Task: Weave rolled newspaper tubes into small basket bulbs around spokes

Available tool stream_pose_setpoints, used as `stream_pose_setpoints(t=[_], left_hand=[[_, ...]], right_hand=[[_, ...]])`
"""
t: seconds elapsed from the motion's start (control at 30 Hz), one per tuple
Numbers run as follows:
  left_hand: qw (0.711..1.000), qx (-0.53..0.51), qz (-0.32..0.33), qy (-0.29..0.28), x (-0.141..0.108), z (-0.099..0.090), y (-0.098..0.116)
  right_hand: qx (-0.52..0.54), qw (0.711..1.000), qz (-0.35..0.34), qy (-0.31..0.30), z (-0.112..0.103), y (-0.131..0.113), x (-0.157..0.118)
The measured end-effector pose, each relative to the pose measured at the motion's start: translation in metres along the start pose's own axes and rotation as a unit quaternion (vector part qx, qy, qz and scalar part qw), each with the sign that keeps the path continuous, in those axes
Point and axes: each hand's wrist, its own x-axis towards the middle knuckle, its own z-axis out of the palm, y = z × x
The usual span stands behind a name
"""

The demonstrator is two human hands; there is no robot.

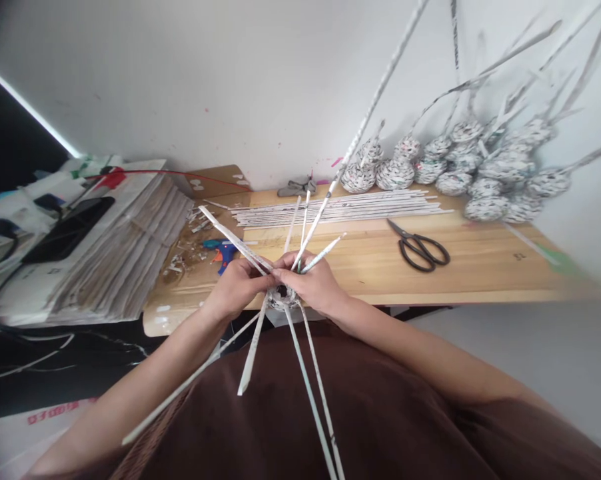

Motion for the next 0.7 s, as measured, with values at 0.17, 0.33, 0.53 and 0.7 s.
stream_pose_setpoints(t=[0.17, 0.33, 0.53, 0.7], left_hand=[[0.998, -0.013, 0.045, 0.051, -0.012, -0.002, -0.008], [0.991, 0.012, 0.079, 0.106, -0.02, 0.0, -0.008], [0.989, -0.001, 0.086, 0.12, -0.021, 0.002, -0.012], [0.99, -0.061, 0.071, 0.105, -0.024, 0.008, -0.013]], right_hand=[[0.002, 0.999, 0.04, -0.005, -0.004, -0.001, -0.004], [-0.041, 0.998, 0.055, 0.009, -0.008, -0.001, -0.006], [0.048, 0.993, 0.099, 0.041, 0.0, 0.002, -0.008], [0.023, 0.997, 0.072, 0.021, 0.004, 0.003, -0.009]])
